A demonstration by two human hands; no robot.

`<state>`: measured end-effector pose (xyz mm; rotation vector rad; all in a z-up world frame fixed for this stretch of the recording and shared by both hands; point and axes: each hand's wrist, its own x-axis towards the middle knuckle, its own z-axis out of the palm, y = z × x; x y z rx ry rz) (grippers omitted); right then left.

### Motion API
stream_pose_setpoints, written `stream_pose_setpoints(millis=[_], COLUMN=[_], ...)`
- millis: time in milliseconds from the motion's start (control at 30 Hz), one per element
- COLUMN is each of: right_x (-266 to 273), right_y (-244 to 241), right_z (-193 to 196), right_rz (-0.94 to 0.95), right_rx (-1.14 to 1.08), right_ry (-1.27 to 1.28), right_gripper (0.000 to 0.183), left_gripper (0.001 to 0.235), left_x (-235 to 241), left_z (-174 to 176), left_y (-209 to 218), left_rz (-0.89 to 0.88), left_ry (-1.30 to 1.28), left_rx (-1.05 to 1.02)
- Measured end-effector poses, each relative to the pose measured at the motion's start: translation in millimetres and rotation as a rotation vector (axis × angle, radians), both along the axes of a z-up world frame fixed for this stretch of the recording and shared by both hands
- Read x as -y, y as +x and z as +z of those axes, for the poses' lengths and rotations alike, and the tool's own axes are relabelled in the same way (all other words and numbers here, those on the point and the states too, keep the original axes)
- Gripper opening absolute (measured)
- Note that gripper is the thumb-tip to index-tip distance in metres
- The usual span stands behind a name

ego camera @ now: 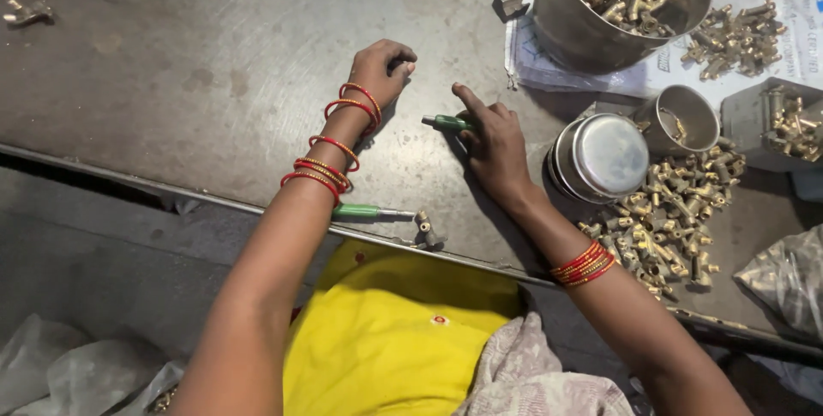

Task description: Inspecting and cleaning small brass components using a manual gauge tool at a workshop bench.

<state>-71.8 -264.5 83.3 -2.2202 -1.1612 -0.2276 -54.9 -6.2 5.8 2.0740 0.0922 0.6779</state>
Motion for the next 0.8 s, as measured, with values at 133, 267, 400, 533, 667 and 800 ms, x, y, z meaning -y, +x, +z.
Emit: stream_pose_setpoints(millis=[133,267,400,533,667,800], right_x=[-1.8,-1.1,-0.6,0.5,1.2,1.0], right_y=[-1.3,3.4,5.5,5.0,0.7,3.6], right_z=[1.5,-2.9,-7.5,-7.4,3.0,-3.6], right_rz=[0.015,0.01,0.017,0.042,0.033,0.056], right_rx=[0.013,-0.026,-0.02,-0.015,-0.022,-0.003], right_ry=[0.022,-0.027,0.0,0.024,0.086,0.143], right_gripper=[0.076,0.074,0.075,0.075,0.072,0.071], left_gripper=[0.014,0.054,0.088,0.078,0.034,0.022], left_x=[-1.9,-0.2,-10.0,-18.8,0.3,7.8], left_z=[-3.0,-2.4,12.0,6.0,36.9,29.9], left_y=[1.5,8.2,0.9,4.4,-7.6,-12.9], left_rz=[0.024,0.112,0.313,0.333,0.224,0.099], left_ry=[-0.003,-0.088,-0.167,-0.173,-0.385,-0.386], left_rx=[-0.064,0.017,0.067,0.342,0.018,0.06])
